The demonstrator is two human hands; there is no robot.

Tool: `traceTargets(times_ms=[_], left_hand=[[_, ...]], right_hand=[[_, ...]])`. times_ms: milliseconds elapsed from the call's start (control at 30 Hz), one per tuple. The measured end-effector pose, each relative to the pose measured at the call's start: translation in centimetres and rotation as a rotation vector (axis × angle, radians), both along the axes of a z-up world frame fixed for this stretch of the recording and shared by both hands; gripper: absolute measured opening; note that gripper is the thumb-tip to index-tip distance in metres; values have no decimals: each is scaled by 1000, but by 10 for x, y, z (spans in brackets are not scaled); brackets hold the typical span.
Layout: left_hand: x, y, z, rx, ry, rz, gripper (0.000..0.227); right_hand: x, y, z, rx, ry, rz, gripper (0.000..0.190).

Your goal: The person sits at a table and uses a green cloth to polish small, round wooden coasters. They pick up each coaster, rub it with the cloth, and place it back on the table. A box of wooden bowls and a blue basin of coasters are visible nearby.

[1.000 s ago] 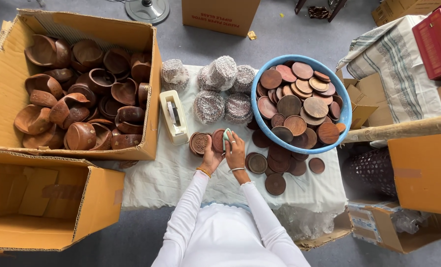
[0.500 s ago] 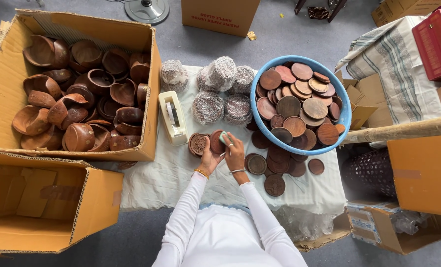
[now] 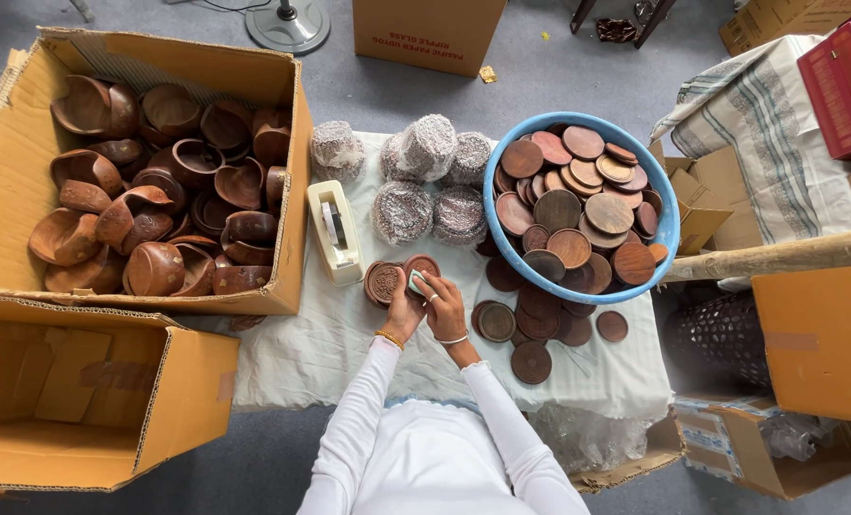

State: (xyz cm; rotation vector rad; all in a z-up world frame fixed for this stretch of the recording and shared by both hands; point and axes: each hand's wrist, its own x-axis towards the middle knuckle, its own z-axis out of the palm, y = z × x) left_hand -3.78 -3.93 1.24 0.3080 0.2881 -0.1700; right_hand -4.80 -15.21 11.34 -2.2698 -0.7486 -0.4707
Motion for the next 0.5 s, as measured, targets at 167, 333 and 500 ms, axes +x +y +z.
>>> traceTargets(times_ms=[167, 333, 500], left_hand=[[-3, -2, 7, 23, 14, -51, 75], [-6, -3, 8, 38, 26, -68, 74], [3, -6, -18, -78, -48, 62, 77]], right_hand=[[4, 5, 6, -15, -50, 2, 55], [11, 4, 1, 15, -25, -81, 55], [0, 8, -19, 21, 54, -100, 55]])
